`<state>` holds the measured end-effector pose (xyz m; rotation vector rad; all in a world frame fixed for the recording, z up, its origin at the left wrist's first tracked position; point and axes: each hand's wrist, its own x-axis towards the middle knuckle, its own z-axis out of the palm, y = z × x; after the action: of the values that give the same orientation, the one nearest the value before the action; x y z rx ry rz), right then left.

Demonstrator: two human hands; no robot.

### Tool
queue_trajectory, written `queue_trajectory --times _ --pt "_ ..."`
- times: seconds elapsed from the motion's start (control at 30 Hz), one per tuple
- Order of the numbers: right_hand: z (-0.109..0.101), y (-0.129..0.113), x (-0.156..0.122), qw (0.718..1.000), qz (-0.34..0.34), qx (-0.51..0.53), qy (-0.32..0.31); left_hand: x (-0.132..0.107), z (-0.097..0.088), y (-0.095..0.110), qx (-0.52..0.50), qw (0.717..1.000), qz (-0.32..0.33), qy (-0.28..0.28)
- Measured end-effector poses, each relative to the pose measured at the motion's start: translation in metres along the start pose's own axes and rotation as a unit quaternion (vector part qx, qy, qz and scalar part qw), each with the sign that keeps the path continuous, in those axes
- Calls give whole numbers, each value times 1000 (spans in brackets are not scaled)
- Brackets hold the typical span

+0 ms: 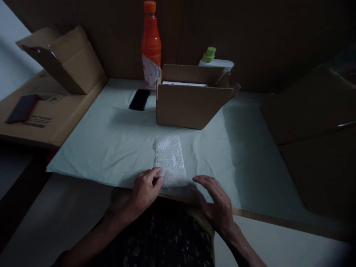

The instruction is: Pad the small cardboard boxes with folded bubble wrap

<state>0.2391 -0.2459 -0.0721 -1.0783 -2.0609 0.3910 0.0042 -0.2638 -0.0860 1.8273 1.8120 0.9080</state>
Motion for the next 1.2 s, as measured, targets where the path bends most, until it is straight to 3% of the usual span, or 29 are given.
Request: queue_trajectory --times 0.07,0.17,0.3,0.43,0.53,0.6,0.7,0.83,0.93,1.1,1.2 --pt "5 0 -2 995 -78 -49 -41 3 1 -1 17 1000 -10 -16" --pt "16 1 1 981 -120 -104 -112 5 0 0 33 999 5 -24" --pt "24 4 9 982 -110 -101 -116 -1 -10 2 46 995 86 27" --pt "24 1 15 987 -81 -33 -133 -9 -18 4 43 982 182 -7" --pt "22 -2 18 991 -36 15 -129 -7 -16 5 13 986 162 -17" --pt "20 -2 19 996 -18 2 -88 -1 -13 4 4 992 129 -11" --pt "16 -3 18 996 -50 -53 -52 8 -8 1 17 995 103 -3" --pt "22 0 19 981 -113 -109 -116 14 -4 -4 53 994 98 1" --pt "31 5 23 977 -108 -138 -125 12 -6 -5 61 993 98 24" --pt "31 6 30 983 -81 -52 -159 2 -17 -4 23 982 185 7" --pt "24 1 29 983 -36 1 -180 -1 -18 -4 -1 985 171 -12"
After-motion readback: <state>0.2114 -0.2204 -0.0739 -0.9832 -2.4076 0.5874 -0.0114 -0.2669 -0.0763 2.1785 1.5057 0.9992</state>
